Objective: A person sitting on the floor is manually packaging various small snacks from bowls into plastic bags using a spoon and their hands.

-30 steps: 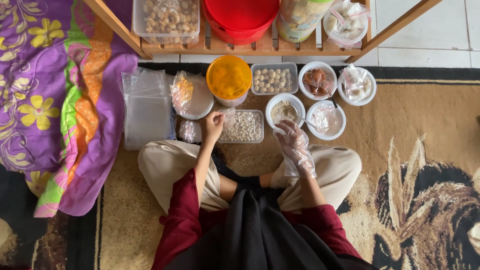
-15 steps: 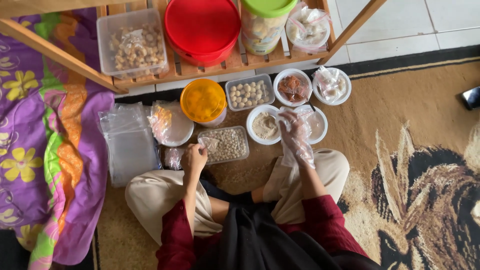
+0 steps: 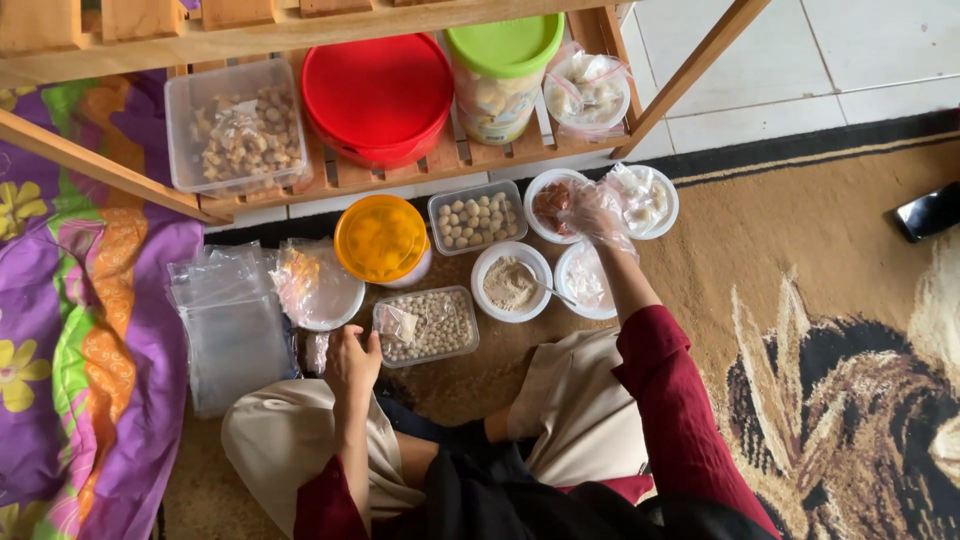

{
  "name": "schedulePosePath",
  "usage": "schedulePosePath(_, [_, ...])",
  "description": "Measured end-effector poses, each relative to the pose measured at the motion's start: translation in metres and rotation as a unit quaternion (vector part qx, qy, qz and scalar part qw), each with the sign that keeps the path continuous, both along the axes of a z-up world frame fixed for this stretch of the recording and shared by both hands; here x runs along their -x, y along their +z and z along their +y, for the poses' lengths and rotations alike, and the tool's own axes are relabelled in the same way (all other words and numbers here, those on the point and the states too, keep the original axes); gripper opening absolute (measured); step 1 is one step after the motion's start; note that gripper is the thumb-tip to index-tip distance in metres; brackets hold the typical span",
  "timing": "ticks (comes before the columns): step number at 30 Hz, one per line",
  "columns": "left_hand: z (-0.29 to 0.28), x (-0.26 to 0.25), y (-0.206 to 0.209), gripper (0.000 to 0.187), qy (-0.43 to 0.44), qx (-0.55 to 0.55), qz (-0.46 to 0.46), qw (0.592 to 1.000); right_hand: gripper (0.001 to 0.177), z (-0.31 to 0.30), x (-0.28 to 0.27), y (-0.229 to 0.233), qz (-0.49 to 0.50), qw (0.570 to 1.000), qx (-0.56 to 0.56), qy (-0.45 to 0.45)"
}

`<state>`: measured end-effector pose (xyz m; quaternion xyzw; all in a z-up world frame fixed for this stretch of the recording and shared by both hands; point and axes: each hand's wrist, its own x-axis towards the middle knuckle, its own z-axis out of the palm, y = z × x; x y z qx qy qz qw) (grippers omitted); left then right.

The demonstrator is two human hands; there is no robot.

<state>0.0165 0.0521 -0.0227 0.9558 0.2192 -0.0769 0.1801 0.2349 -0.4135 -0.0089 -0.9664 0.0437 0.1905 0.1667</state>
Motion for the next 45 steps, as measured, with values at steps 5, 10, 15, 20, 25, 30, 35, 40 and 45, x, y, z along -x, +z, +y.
schedulePosePath(5, [-0.013,0.000,0.032,0.029,-0.008,0.032,0.001,0.999,0.083,-0.030,-0.034,-0.068,-0.044,0.991,0.117,0.038])
schedulePosePath(10, [-0.034,0.001,0.057,0.026,-0.040,0.043,-0.043,0.997,0.071,-0.045,-0.050,-0.120,-0.101,0.977,0.182,0.054])
schedulePosePath(15, [-0.054,0.001,0.054,0.025,-0.090,0.050,-0.083,0.991,0.039,-0.036,-0.043,-0.119,-0.156,0.980,-0.096,-0.082])
schedulePosePath(20, [-0.091,-0.006,0.070,0.032,-0.235,0.137,-0.164,0.948,0.042,0.011,0.034,0.016,-0.159,0.970,-0.172,0.058])
schedulePosePath(25, [-0.134,-0.015,0.147,0.049,-0.311,0.238,-0.245,0.887,0.054,0.096,0.123,0.146,-0.164,0.942,-0.241,0.168])
schedulePosePath(30, [-0.131,0.005,0.170,0.043,-0.321,0.315,-0.240,0.860,0.100,0.158,0.192,0.214,-0.177,0.894,-0.321,0.257])
schedulePosePath(35, [-0.109,0.024,0.127,0.020,-0.189,0.436,-0.227,0.850,0.104,0.164,0.213,0.172,-0.225,0.901,-0.346,0.132])
schedulePosePath(40, [-0.107,0.036,0.129,0.020,-0.165,0.437,-0.254,0.847,0.096,0.186,0.237,0.183,-0.181,0.907,-0.379,0.039])
schedulePosePath(45, [-0.109,0.038,0.136,0.027,-0.143,0.430,-0.317,0.833,0.087,0.200,0.242,0.177,-0.252,0.854,-0.455,0.011])
